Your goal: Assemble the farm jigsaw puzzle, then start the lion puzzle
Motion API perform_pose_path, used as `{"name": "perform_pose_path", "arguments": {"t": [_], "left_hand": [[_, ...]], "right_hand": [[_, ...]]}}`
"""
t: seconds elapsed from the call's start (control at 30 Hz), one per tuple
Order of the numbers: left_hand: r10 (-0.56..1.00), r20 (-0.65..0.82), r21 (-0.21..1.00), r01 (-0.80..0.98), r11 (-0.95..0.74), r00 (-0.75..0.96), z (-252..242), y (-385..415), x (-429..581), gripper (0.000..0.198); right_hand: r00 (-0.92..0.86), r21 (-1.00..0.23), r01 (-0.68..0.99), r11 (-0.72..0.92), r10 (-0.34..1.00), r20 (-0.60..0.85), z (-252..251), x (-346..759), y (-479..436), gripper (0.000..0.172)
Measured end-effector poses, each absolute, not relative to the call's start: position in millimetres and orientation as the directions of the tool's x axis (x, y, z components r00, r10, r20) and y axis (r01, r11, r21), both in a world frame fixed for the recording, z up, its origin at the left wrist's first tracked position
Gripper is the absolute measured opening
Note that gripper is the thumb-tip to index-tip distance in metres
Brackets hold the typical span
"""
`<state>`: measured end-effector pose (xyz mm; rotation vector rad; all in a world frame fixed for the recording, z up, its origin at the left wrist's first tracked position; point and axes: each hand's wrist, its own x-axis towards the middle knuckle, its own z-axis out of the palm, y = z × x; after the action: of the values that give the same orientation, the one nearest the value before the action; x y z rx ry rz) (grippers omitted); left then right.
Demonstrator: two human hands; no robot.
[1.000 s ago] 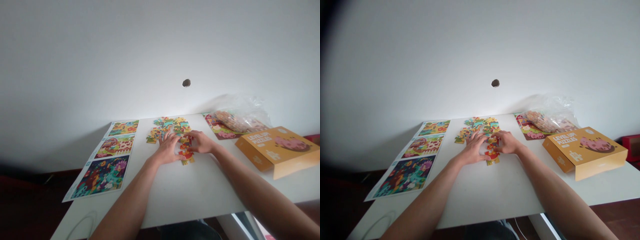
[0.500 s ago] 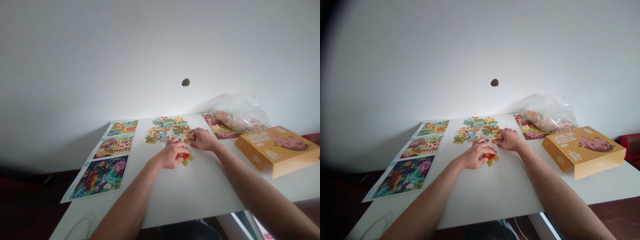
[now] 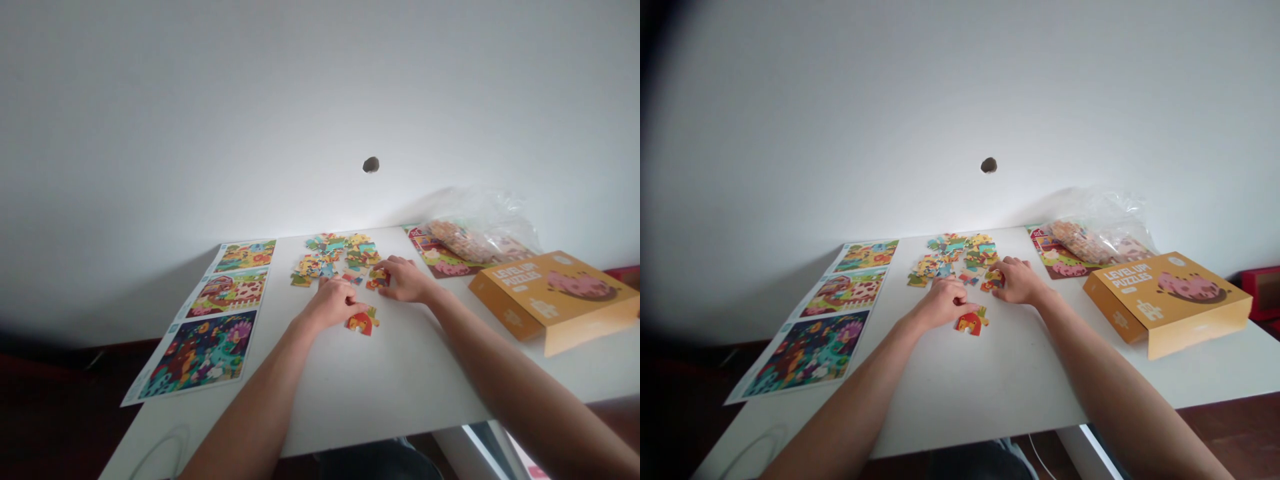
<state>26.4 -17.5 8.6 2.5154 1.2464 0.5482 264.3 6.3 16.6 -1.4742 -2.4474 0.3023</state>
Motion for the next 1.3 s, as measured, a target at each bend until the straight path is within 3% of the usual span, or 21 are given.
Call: {"name": "perform_pose_path", "arguments": {"t": [0.13,0.27,0.63,0.77,1.0,1.3], "left_hand": [[0.823,0.204,0.391,0.726,-0.565,0.531,10,-18,26,0.041],[0.801,0.230,0.439,0.675,-0.593,0.553,15,-22,26,0.013],[0.854,0.179,0.423,0.746,-0.515,0.488,13,-18,21,0.026],[0.867,0.193,0.407,0.767,-0.497,0.460,13,-17,21,0.020],[0.864,0.200,0.409,0.762,-0.502,0.462,15,-18,21,0.011],[0.873,0.206,0.380,0.786,-0.487,0.442,12,-16,21,0.014]], "right_hand": [[-0.512,-0.340,0.782,0.522,0.850,0.126,17,264,6,0.054],[-0.536,-0.361,0.760,0.541,0.835,0.122,18,264,5,0.057],[-0.582,-0.393,0.716,0.576,0.804,0.119,23,262,2,0.061],[-0.614,-0.391,0.698,0.600,0.782,0.103,24,262,1,0.063],[-0.649,-0.380,0.683,0.623,0.757,0.076,30,265,-1,0.052],[-0.654,-0.381,0.673,0.634,0.750,0.093,23,259,-1,0.053]]}}
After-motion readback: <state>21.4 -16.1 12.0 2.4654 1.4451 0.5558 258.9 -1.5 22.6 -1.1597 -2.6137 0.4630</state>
